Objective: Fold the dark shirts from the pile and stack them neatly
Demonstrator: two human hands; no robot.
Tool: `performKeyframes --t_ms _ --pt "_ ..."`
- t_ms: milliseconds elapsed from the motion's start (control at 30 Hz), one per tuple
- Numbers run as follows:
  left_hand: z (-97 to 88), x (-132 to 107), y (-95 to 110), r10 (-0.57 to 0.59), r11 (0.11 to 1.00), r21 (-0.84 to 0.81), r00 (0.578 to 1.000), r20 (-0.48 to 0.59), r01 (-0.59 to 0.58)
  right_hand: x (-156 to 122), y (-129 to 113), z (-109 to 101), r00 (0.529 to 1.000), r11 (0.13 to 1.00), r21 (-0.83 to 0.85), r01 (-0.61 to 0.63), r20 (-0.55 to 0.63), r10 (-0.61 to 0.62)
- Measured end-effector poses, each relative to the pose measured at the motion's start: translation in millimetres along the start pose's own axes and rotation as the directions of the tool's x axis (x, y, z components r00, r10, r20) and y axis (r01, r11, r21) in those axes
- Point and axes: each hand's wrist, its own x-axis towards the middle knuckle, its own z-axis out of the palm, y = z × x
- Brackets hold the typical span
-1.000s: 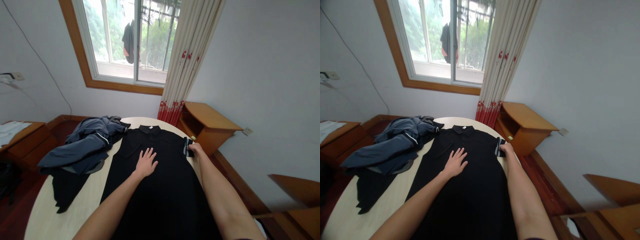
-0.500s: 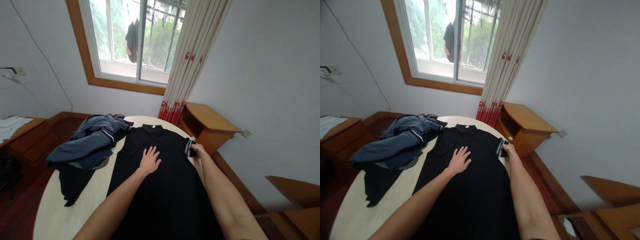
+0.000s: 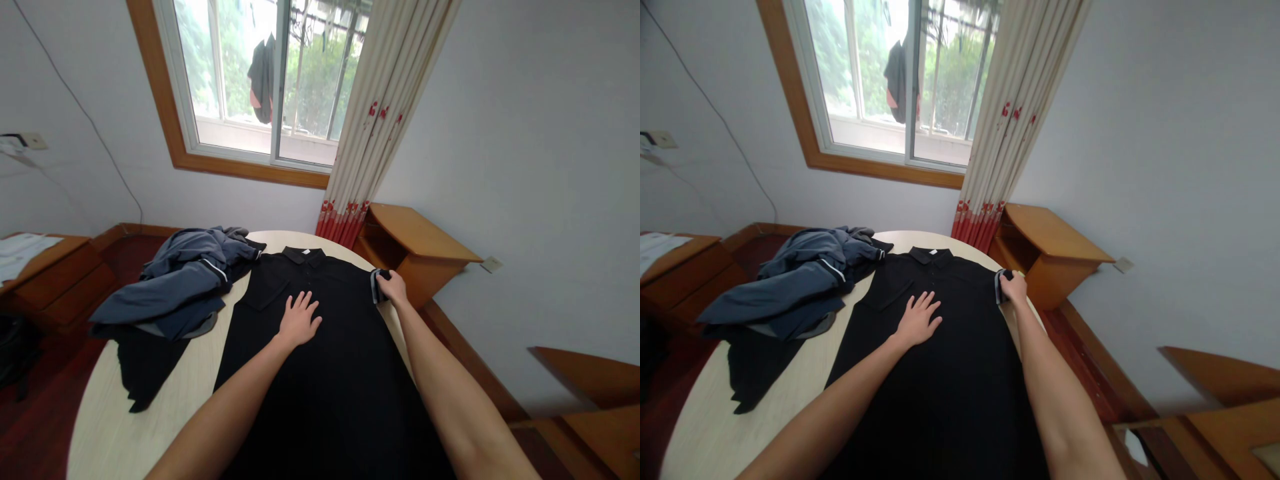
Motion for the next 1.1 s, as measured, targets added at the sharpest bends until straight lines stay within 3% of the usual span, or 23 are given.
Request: performKeyframes --t_ms 67,100,167,233,267,300,367,433,500,667,800,933,1000,1100 --pt "-0.3 0 1 -0.002 1.0 -0.001 1.0 0.003 0.002 -22 -10 3 0.966 0.962 -0.09 0.258 0.007 -0.258" --pt "-0.4 0 1 -0.002 1.0 -0.001 1.0 0.004 0.002 -36 -14 6 0.902 0.891 -0.143 0.431 0.039 -0.43" --pt "-0.6 0 2 -0.001 1.0 0.003 1.0 0.002 0.001 -64 -21 12 0.721 0.694 -0.201 0.692 0.143 -0.678" --pt "-0.9 0 2 -0.001 1.0 0.014 1.0 -0.005 0.001 -84 -22 20 0.607 0.573 -0.209 0.792 0.167 -0.777" --pt "-1.1 0 3 -0.001 1.0 0.02 1.0 -0.008 0.002 -89 -21 23 0.59 0.557 -0.213 0.803 0.143 -0.795" --pt "-1.3 -1 3 -0.002 1.0 0.026 1.0 -0.01 0.002 -91 -20 26 0.596 0.566 -0.217 0.795 0.108 -0.796" --pt "-1.8 -1 3 -0.001 0.999 0.032 1.0 -0.009 0.002 -87 -14 33 0.653 0.626 -0.218 0.749 0.08 -0.753" --pt "-1.9 -1 3 0.001 0.999 0.035 1.0 -0.006 -0.001 -76 -8 40 0.727 0.696 -0.209 0.686 0.164 -0.667" --pt "-1.8 -1 3 0.001 0.999 0.037 1.0 -0.007 -0.001 -65 -5 46 0.771 0.746 -0.214 0.631 0.281 -0.571" --pt "-3.0 -1 2 -0.005 0.999 0.033 1.0 -0.004 0.005 -47 -13 65 0.859 0.816 -0.288 0.501 0.277 -0.43" --pt "-3.4 -1 4 -0.008 1.0 0.025 1.0 0.007 0.008 -41 -16 82 0.869 0.834 -0.342 0.434 0.402 -0.288" --pt "-2.5 -2 2 -0.005 1.0 -0.016 1.0 0.004 0.005 -35 -11 83 0.864 0.834 -0.356 0.421 0.439 -0.248" --pt "-6.5 1 -10 -0.036 0.998 -0.044 0.999 -0.026 0.035 -32 -9 77 0.857 0.833 -0.366 0.415 0.465 -0.223" --pt "-21.2 15 -50 -0.149 0.989 -0.013 0.986 -0.078 0.149 -30 -13 69 0.855 0.801 -0.411 0.435 0.467 -0.225"
